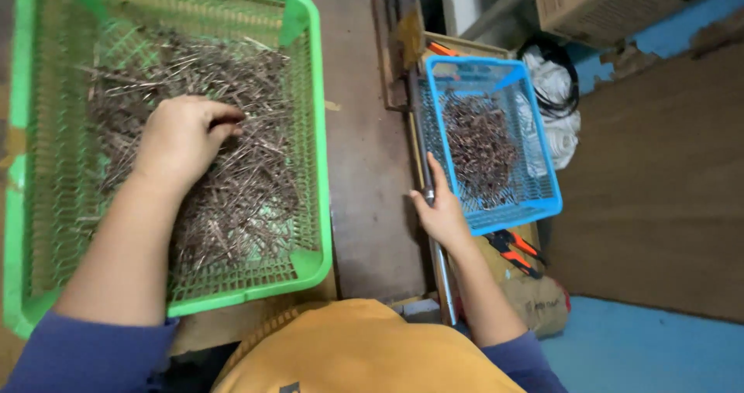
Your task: A person manually bends metal rods into hooks using a specialized bending jig on a workbench.
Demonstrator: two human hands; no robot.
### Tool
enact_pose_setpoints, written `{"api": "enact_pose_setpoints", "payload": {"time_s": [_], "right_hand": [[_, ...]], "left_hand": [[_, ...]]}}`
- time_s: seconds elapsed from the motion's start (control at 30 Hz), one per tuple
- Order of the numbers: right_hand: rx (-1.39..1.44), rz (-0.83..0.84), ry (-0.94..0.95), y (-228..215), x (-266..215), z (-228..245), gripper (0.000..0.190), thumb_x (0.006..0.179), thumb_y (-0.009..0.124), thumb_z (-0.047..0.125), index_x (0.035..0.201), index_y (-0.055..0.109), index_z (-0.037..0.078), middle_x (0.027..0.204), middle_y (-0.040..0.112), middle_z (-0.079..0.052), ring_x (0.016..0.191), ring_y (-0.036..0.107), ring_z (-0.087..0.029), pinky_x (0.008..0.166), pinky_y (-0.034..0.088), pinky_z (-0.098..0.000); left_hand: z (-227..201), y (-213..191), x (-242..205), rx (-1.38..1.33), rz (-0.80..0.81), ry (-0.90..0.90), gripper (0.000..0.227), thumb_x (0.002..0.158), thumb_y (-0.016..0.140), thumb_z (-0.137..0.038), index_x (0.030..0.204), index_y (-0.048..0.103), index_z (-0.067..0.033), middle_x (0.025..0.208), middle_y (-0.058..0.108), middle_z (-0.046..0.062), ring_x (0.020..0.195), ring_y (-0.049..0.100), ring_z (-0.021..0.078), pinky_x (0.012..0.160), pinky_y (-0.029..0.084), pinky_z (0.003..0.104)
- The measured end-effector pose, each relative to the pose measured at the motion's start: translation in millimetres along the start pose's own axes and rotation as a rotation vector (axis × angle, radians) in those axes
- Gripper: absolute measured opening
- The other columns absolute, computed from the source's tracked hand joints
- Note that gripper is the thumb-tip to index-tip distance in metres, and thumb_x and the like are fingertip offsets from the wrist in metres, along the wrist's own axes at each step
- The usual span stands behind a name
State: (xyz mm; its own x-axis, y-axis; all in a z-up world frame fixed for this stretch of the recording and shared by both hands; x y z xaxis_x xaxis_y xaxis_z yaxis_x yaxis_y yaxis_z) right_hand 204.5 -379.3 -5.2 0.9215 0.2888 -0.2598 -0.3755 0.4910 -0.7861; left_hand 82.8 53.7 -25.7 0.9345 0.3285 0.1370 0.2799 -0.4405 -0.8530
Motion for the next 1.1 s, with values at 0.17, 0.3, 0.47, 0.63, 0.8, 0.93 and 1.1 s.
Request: {"api": "enact_pose_setpoints", "payload": {"time_s": [0.17,0.3,0.47,0.63,0.8,0.93,1.1], "right_hand": [[-0.130,0.171,0.031,0,-10,-2,0.100,0.098,0.068,0.036,0.175,0.005,0.043,0.113,0.067,-0.014,0.083,0.073,-0.040,0.079,0.052,-0.0434],[-0.136,0.095,0.027,3,-12,1,0.099,0.101,0.069,0.025,0.177,0.008,0.041,0.062,0.054,-0.014,0.063,0.063,-0.039,0.067,0.046,-0.0450],[-0.220,0.137,0.041,-20,-29,33,0.097,0.101,0.068,0.021,0.176,0.009,0.038,0.131,0.069,-0.039,0.126,0.065,-0.056,0.109,0.054,-0.0623],[-0.345,0.191,0.014,-75,-25,65,0.096,0.098,0.069,0.030,0.175,0.013,0.039,0.136,0.070,-0.032,0.126,0.066,-0.054,0.108,0.054,-0.0631],[-0.305,0.285,0.046,-133,-22,115,0.087,0.094,0.066,0.024,0.173,0.029,0.029,0.075,0.079,-0.017,0.059,0.079,-0.032,0.061,0.066,-0.0412],[-0.319,0.299,0.027,-133,-28,125,0.089,0.094,0.066,0.021,0.174,0.027,0.029,0.082,0.080,-0.019,0.056,0.078,-0.029,0.060,0.065,-0.0424],[-0.329,0.336,0.073,-134,-32,125,0.087,0.096,0.063,0.025,0.174,0.025,0.027,0.079,0.080,-0.014,0.066,0.082,-0.028,0.078,0.066,-0.0426]], "left_hand": [[-53,-16,1,-0.235,0.004,0.030,0.023,0.096,0.083,-0.022,0.118,0.087,-0.0159,0.113,0.082,0.012,0.104,0.075,0.0319,0.096,0.055,0.042],[-108,-12,17,-0.322,0.097,0.119,0.024,0.093,0.081,-0.017,0.116,0.087,-0.0126,0.115,0.083,0.012,0.107,0.076,0.0308,0.099,0.054,0.042],[-138,48,91,-0.014,0.085,0.264,0.020,0.098,0.078,-0.026,0.117,0.084,-0.0289,0.105,0.082,0.001,0.110,0.078,0.0290,0.094,0.063,0.048],[-135,124,181,0.083,-0.008,0.302,0.018,0.097,0.079,-0.030,0.114,0.084,-0.0352,0.100,0.081,-0.005,0.105,0.079,0.0231,0.088,0.065,0.044],[-136,138,214,-0.023,0.037,0.187,0.020,0.096,0.080,-0.018,0.109,0.086,-0.0324,0.097,0.082,0.002,0.103,0.079,0.0335,0.088,0.065,0.049],[-134,150,223,-0.065,0.056,0.161,0.021,0.096,0.080,-0.015,0.110,0.086,-0.0292,0.099,0.083,0.005,0.103,0.079,0.0359,0.089,0.065,0.050],[-120,172,236,-0.154,0.114,0.110,0.023,0.099,0.079,-0.014,0.115,0.085,-0.0290,0.105,0.083,0.005,0.109,0.077,0.0341,0.091,0.064,0.049]]}}
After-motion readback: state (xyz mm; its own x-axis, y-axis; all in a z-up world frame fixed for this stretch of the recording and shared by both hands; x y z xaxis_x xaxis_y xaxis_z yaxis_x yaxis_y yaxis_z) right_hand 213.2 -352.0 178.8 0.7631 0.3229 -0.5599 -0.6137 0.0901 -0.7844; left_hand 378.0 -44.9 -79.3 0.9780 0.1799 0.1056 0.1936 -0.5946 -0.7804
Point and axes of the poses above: each hand's wrist, its own x-axis towards the middle knuckle, its own y-axis out of the palm, z = x × y, the point moved 8 cm from there along x, towards the middle knuckle
